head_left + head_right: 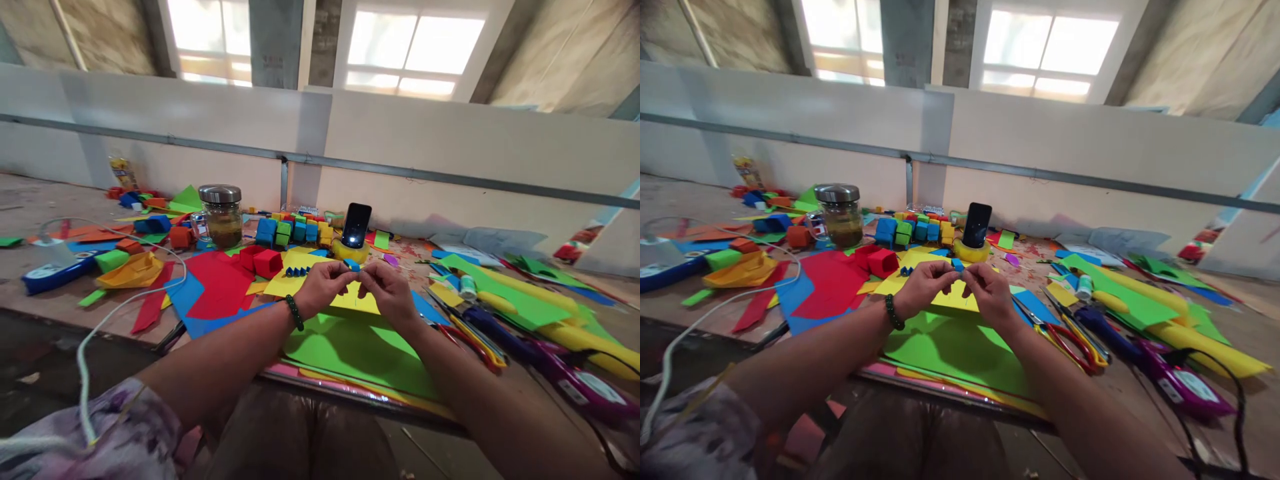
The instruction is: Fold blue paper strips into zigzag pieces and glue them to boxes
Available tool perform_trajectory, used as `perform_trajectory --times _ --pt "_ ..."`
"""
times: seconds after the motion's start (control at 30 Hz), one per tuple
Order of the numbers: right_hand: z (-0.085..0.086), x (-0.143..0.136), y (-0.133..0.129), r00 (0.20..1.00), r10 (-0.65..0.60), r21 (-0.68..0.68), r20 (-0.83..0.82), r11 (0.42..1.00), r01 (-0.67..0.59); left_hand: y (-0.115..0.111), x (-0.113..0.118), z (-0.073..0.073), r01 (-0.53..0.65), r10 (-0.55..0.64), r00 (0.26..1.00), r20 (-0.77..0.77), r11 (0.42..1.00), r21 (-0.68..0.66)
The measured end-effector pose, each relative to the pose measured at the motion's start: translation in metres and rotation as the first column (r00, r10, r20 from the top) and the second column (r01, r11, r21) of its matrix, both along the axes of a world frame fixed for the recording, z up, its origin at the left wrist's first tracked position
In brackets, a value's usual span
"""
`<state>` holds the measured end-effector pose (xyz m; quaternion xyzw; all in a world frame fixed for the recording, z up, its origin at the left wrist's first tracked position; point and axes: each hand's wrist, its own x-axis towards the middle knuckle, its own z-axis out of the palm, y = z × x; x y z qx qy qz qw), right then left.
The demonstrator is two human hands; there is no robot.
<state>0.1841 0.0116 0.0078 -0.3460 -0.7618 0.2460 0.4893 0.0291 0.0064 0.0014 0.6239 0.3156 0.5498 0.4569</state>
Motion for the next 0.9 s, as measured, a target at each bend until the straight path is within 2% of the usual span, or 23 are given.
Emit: perform_trajectory --times 0.1,0.2,0.3,0.5,0.67,0.8,0.9 --pt "0.001 0.001 -0.002 0.999 0.006 0.009 0.041 1.000 -0.006 -0.001 -0.001 0.002 -0.026 0.027 0.999 -0.025 0.999 0.038" --pt "-0.001 0.001 -0.004 0.988 -0.085 0.108 0.132 0.992 0.071 -0.001 -0.002 0.003 -0.039 0.042 0.998 -0.041 0.996 0.076" --pt "-0.007 0.000 -0.001 0.954 -0.199 0.217 0.224 0.964 0.150 0.002 -0.003 0.002 -0.015 0.015 0.999 -0.044 1.000 -0.003" --pt "-0.017 0.001 0.009 0.928 -0.265 0.292 0.261 0.938 0.185 0.009 -0.004 -0.003 0.034 -0.041 0.997 -0.058 0.992 -0.120" --pt "-0.019 0.001 0.003 0.912 -0.247 0.344 0.327 0.930 0.129 0.012 -0.006 -0.007 0.007 -0.021 0.995 -0.099 0.990 -0.139" --pt "-0.010 0.011 0.006 0.925 -0.252 0.359 0.284 0.922 0.141 0.014 -0.011 -0.006 0.043 -0.068 0.988 -0.139 0.985 -0.170" --pt "-0.002 0.021 0.015 0.959 -0.192 0.259 0.207 0.956 0.136 0.015 -0.017 -0.004 0.105 -0.138 0.979 -0.152 0.972 -0.210"
